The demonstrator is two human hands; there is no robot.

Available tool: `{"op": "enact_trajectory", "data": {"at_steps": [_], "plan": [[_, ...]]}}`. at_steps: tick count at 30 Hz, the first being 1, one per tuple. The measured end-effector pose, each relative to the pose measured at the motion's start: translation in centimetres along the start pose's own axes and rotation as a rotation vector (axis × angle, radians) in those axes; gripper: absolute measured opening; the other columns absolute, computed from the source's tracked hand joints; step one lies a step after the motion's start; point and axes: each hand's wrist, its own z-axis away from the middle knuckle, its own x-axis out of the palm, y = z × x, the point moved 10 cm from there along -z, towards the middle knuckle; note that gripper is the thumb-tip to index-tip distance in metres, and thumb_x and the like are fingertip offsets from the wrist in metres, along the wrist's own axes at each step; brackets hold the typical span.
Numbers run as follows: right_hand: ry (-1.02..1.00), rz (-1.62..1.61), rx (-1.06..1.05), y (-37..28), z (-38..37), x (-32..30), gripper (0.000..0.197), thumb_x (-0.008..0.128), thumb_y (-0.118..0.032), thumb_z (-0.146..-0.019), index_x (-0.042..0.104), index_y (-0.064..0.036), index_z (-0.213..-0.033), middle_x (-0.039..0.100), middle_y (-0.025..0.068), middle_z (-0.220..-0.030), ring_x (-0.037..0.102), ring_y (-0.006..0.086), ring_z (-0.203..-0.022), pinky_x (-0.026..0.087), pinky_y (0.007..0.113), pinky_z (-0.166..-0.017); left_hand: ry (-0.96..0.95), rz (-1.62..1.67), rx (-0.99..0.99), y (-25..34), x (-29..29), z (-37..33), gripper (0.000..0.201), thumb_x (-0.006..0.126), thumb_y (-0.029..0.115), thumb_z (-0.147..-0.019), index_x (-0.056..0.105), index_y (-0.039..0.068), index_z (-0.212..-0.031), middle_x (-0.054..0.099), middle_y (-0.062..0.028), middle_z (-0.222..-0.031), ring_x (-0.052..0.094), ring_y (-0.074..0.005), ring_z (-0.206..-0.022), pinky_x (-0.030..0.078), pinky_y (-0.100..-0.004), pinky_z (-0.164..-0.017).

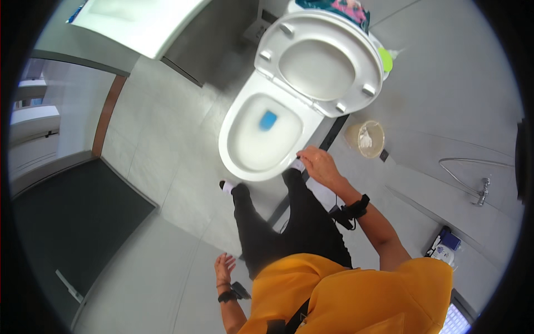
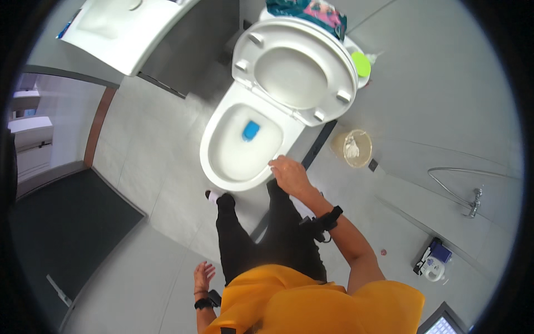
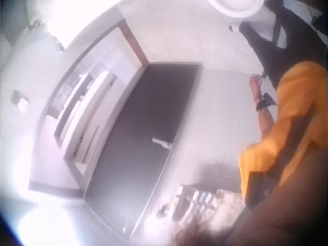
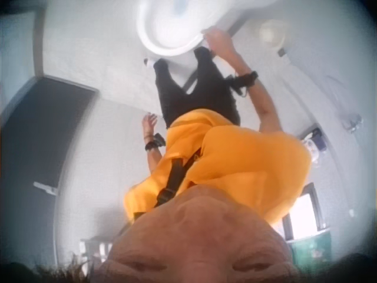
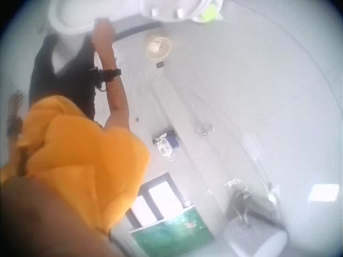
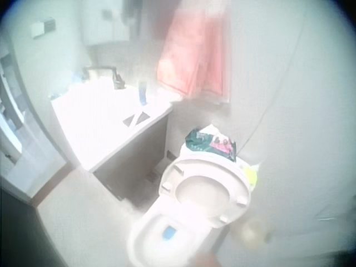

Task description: Cleaning the toilet bowl and shower head.

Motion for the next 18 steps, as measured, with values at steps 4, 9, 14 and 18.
{"op": "enact_trajectory", "data": {"at_steps": [4,9,14,18], "plan": [[0.032,0.075,-0.027,-5.3,-0.6,2.3,0.015,0.054,-0.009,-0.08,0.064,-0.0047,-0.09,0.057,0.0118,-0.083,0.057,0.0317,-0.08,0.046,0.04,-0.07,0.003,0.039,0.003,-0.6,-6.3,-1.7,0.045,0.054,0.037,-0.085,0.049,0.004,-0.115,0.059,-0.013,-0.1,0.061,-0.0232,-0.088,0.05,-0.0361,-0.072],[0.1,0.118,-0.005,-9.3,-0.9,4.3,0.015,0.06,-0.005,-0.076,0.064,-0.0044,-0.09,0.056,0.0119,-0.086,0.058,0.0321,-0.081,0.047,0.039,-0.072,0.12,0.096,-0.008,0.6,-15.5,-2.8,0.043,0.054,0.035,-0.085,0.05,0.004,-0.113,0.059,-0.0116,-0.098,0.061,-0.022,-0.085,0.05,-0.036,-0.071],[0.103,0.243,0.117,-8.7,-0.3,3.7,0.016,0.061,-0.006,-0.075,0.064,-0.0044,-0.091,0.056,0.0141,-0.089,0.058,0.0332,-0.083,0.047,0.04,-0.074,0.144,0.16,0.053,4.7,-21.0,-4.9,0.043,0.053,0.035,-0.084,0.049,0.004,-0.114,0.059,-0.0105,-0.098,0.06,-0.0209,-0.084,0.05,-0.0355,-0.072],[0.148,0.309,0.216,-6.6,0.8,1.1,0.017,0.061,-0.007,-0.074,0.064,-0.0037,-0.091,0.057,0.0147,-0.089,0.057,0.0338,-0.084,0.046,0.04,-0.074,0.087,0.188,0.111,9.7,-19.7,-7.3,0.037,0.054,0.033,-0.085,0.052,0.007,-0.11,0.06,-0.0089,-0.095,0.06,-0.0204,-0.082,0.05,-0.034,-0.069]]}}
